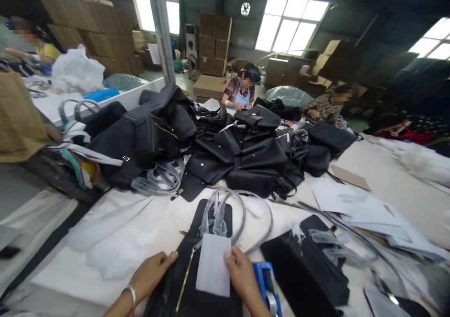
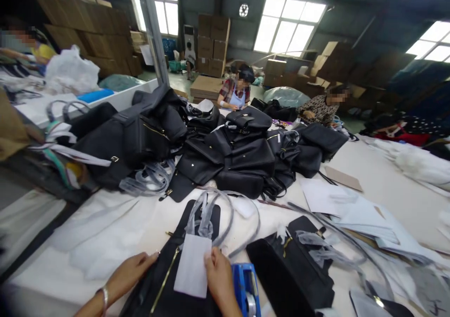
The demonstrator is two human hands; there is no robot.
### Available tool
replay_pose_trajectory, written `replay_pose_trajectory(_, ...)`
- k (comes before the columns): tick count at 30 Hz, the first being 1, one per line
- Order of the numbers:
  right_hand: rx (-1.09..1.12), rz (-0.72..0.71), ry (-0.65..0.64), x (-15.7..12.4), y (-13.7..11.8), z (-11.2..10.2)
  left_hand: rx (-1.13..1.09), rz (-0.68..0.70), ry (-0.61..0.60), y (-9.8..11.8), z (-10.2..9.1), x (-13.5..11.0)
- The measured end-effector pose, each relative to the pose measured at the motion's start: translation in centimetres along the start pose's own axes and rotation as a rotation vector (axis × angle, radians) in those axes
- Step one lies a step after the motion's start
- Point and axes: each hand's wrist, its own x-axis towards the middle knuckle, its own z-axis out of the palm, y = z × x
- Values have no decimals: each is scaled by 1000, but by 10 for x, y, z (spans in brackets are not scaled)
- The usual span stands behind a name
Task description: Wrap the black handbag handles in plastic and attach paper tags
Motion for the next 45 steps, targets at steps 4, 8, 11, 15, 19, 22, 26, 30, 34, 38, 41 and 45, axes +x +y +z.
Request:
replay_pose_trajectory(4,106,11,-84,-19,10,29,-147,101,18,12,7,-5)
replay_pose_trajectory(8,341,93,-217,-26,10,38,-580,185,-124,28,-4,-19)
replay_pose_trajectory(11,417,110,-103,-17,7,39,-785,192,-281,40,-12,-26)
replay_pose_trajectory(15,402,64,-100,-11,-5,58,-849,228,-336,47,-14,-28)
replay_pose_trajectory(19,429,38,-231,-18,-18,91,-705,300,-291,47,-16,-24)
replay_pose_trajectory(22,531,61,-286,-22,-21,102,-488,368,-168,46,-18,-19)
replay_pose_trajectory(26,835,130,-294,-19,-12,106,-276,488,-29,45,-19,-11)
replay_pose_trajectory(30,1015,203,-246,-18,-8,115,-222,555,-17,41,-19,-5)
replay_pose_trajectory(34,1133,211,-280,-22,-18,120,-470,420,-30,27,-18,2)
replay_pose_trajectory(38,1113,266,-313,-23,-23,124,-784,192,-281,17,-19,8)
replay_pose_trajectory(41,1050,257,-337,-18,-17,127,-894,68,-566,26,-26,5)
replay_pose_trajectory(45,661,93,-226,-17,-15,117,-1028,4,-611,51,-35,-8)
